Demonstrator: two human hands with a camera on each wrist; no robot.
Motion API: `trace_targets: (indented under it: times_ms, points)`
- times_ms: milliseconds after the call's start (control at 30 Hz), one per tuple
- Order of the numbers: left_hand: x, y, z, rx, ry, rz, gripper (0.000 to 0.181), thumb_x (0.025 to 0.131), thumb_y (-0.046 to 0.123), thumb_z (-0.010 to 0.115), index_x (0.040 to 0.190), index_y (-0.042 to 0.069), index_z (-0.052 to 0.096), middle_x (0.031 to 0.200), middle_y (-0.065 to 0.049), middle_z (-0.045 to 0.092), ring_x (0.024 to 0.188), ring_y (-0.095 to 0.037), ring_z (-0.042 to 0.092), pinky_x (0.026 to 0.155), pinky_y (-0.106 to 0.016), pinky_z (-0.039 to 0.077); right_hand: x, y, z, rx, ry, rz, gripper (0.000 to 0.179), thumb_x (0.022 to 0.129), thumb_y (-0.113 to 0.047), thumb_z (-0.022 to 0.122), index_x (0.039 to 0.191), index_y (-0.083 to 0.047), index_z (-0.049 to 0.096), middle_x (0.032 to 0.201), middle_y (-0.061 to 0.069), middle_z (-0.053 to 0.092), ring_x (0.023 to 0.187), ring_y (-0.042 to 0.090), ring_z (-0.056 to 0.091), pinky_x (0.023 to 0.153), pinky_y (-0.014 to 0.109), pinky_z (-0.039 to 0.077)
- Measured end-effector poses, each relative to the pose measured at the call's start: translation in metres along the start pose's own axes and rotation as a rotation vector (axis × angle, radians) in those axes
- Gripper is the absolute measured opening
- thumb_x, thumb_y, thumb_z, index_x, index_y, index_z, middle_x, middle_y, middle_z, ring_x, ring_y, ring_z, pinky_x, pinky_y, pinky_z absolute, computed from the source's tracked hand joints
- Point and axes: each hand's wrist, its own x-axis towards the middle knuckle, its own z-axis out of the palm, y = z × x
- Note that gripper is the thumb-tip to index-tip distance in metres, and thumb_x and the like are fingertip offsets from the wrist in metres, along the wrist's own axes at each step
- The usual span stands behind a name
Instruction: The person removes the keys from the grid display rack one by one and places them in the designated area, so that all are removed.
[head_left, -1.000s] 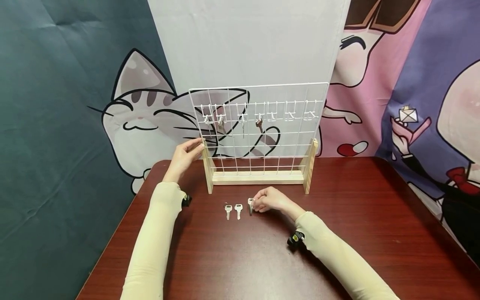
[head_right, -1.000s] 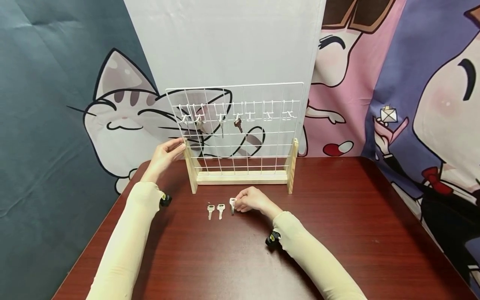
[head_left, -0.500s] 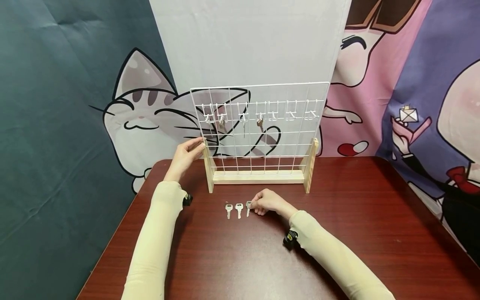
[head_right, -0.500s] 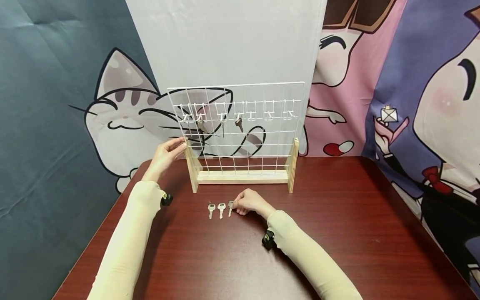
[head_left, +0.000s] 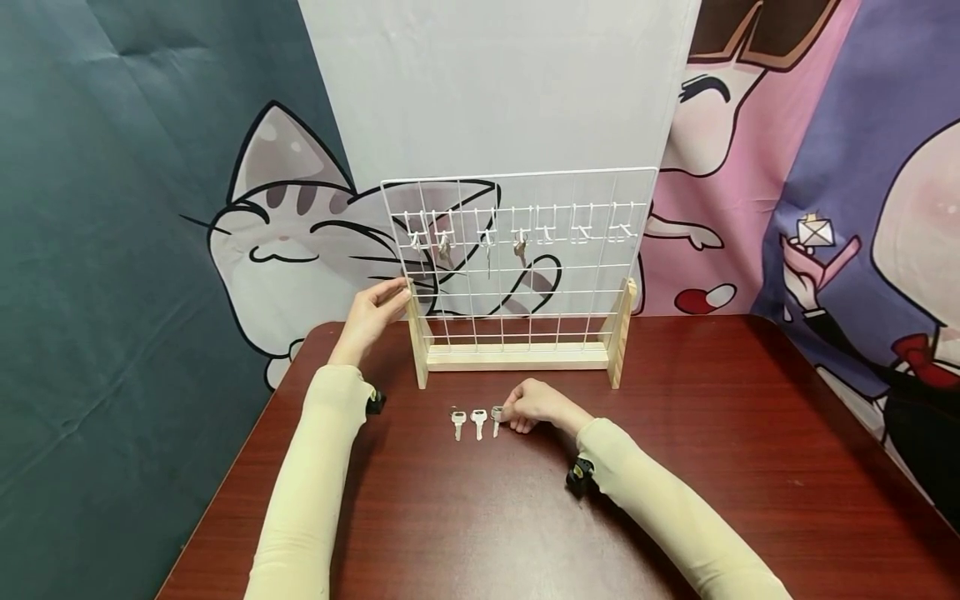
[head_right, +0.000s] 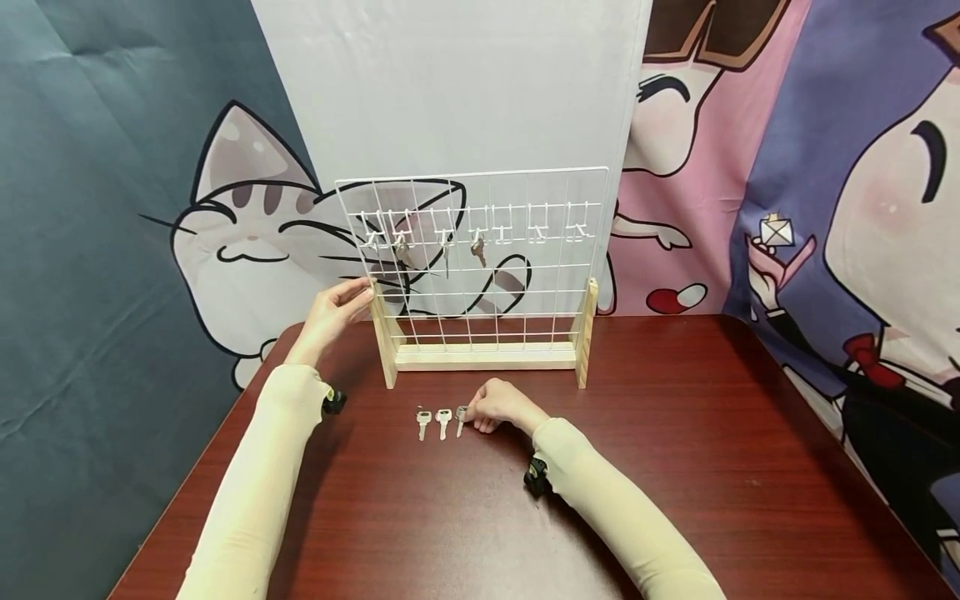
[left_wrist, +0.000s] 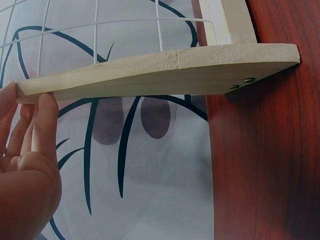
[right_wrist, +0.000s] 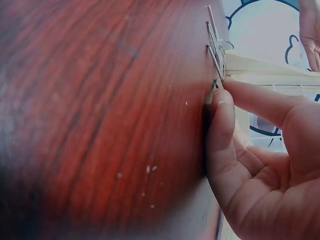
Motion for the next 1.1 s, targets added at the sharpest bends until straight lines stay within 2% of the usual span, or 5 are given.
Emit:
trace_targets:
  times_ms: [267, 533, 867, 933, 1100]
  points:
    - [-0.002, 0.002, 0.0, 0.021, 0.002, -0.003, 0.045, 0.102, 0.005, 0.059, 0.143, -0.01, 0.049, 0.145, -0.025, 0.051, 0.117, -0.014, 0.06, 0.106, -0.04, 0.048, 0.001, 0.001, 0.002, -0.01, 0.001, 0.011, 0.013, 0.086, -0.01, 0.079, 0.081, -0.001, 0.071, 0.06, 0.006, 0.065, 0.05, 0.011, 0.06, 0.05, 0.024, 0.058]
    - [0.014, -0.022, -0.006, 0.0, 0.018, 0.018, 0.046, 0.101, 0.01, 0.062, 0.143, -0.006, 0.052, 0.145, -0.022, 0.052, 0.114, -0.01, 0.06, 0.103, -0.036, 0.05, -0.002, -0.002, -0.001, 0.009, -0.003, 0.006, 0.013, 0.086, -0.008, 0.078, 0.081, 0.0, 0.07, 0.061, 0.007, 0.065, 0.05, 0.011, 0.06, 0.051, 0.025, 0.058]
    - [0.014, -0.024, -0.005, 0.027, 0.043, 0.033, 0.047, 0.101, 0.013, 0.064, 0.143, -0.004, 0.053, 0.145, -0.021, 0.053, 0.119, -0.011, 0.059, 0.1, -0.031, 0.053, -0.001, -0.002, 0.0, 0.008, 0.01, 0.006, 0.012, 0.085, -0.005, 0.079, 0.08, 0.0, 0.068, 0.059, 0.005, 0.064, 0.051, 0.011, 0.06, 0.05, 0.024, 0.057]
    - [0.014, -0.024, -0.005, 0.022, 0.042, 0.024, 0.047, 0.101, 0.012, 0.064, 0.143, -0.004, 0.052, 0.145, -0.021, 0.053, 0.118, -0.01, 0.059, 0.102, -0.033, 0.051, -0.001, -0.001, 0.0, 0.009, 0.012, 0.008, 0.013, 0.085, -0.005, 0.079, 0.08, 0.0, 0.068, 0.059, 0.006, 0.063, 0.051, 0.011, 0.06, 0.049, 0.024, 0.057]
    - [0.01, -0.016, -0.002, 0.002, 0.025, 0.012, 0.045, 0.101, 0.007, 0.062, 0.142, -0.008, 0.051, 0.144, -0.025, 0.052, 0.112, -0.009, 0.061, 0.108, -0.048, 0.045, 0.001, 0.004, 0.001, 0.005, 0.017, 0.001, 0.015, 0.084, -0.005, 0.08, 0.082, 0.0, 0.066, 0.059, 0.005, 0.063, 0.051, 0.01, 0.059, 0.048, 0.023, 0.057]
